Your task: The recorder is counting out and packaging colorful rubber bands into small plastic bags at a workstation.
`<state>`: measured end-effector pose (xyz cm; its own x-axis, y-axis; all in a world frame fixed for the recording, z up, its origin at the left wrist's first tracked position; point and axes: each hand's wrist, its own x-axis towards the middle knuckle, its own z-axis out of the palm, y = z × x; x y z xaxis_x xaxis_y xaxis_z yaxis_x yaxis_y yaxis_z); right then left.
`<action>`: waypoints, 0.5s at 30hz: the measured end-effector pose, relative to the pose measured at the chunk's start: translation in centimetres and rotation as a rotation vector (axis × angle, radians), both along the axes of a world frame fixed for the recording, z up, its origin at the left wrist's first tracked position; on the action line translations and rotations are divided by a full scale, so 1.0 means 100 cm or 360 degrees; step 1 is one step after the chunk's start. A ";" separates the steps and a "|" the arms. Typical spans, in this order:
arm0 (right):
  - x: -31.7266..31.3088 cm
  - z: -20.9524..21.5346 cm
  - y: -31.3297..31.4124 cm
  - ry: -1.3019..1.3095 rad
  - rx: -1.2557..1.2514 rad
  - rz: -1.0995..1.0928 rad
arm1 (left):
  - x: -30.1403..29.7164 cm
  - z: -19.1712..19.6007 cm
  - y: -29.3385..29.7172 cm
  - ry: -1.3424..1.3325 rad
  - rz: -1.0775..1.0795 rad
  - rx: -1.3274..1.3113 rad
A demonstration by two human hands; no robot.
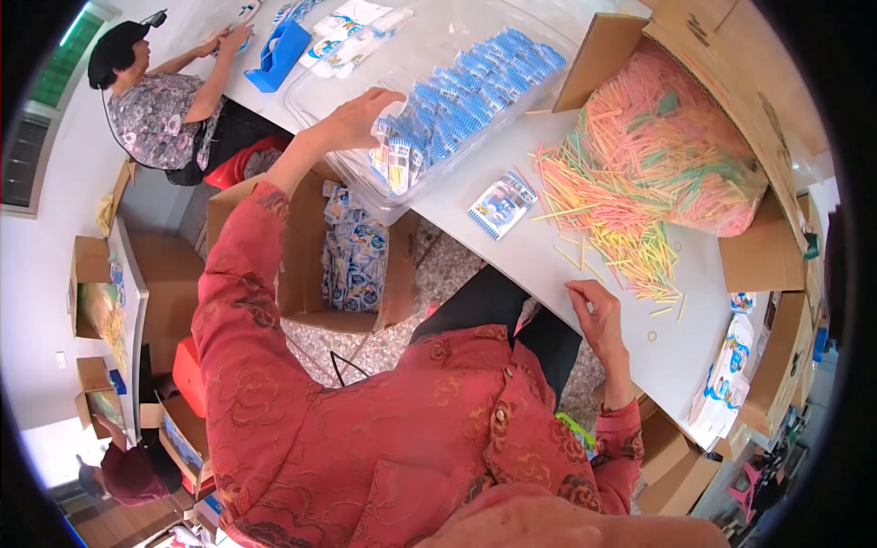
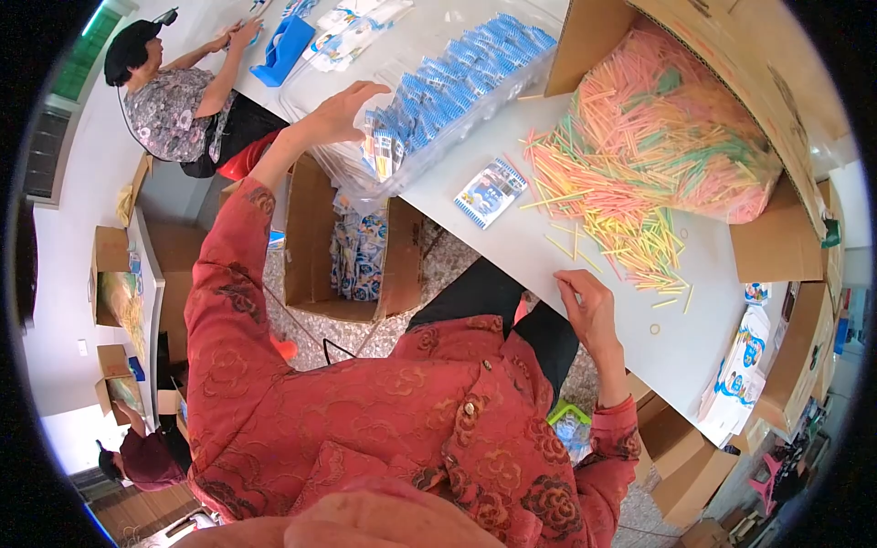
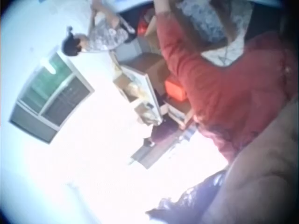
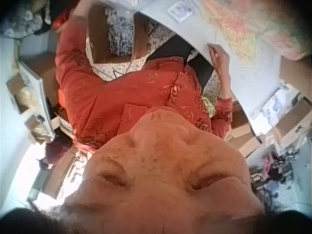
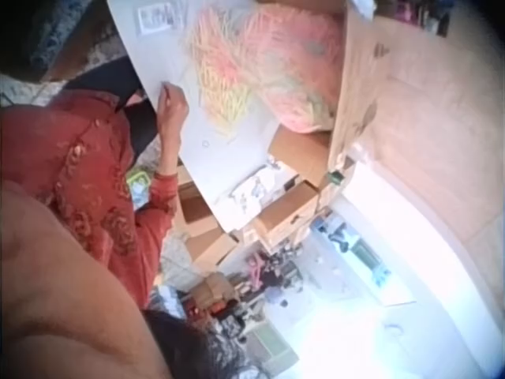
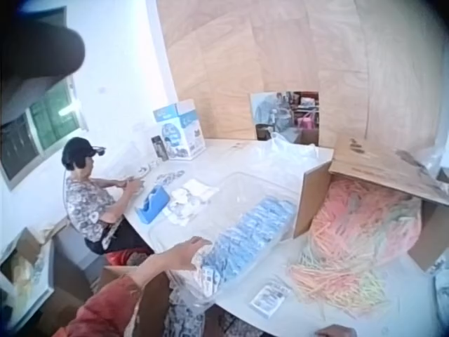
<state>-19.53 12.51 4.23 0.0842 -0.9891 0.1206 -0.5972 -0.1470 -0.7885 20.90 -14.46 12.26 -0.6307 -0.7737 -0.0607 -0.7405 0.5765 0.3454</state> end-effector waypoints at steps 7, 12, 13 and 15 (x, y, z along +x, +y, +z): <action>0.002 -0.003 0.001 -0.0008 0.0007 0.0016 | -0.010 0.001 0.013 0.0120 -0.0439 -0.0195; 0.002 -0.002 -0.001 0.0023 -0.0004 0.0035 | -0.025 0.006 0.030 0.0228 -0.0489 -0.0231; 0.002 -0.002 -0.001 0.0024 0.0012 0.0026 | -0.032 0.008 0.035 0.0262 -0.0520 -0.0165; 0.002 -0.003 -0.002 0.0025 0.0027 0.0031 | -0.040 0.004 0.039 0.0295 -0.0537 -0.0101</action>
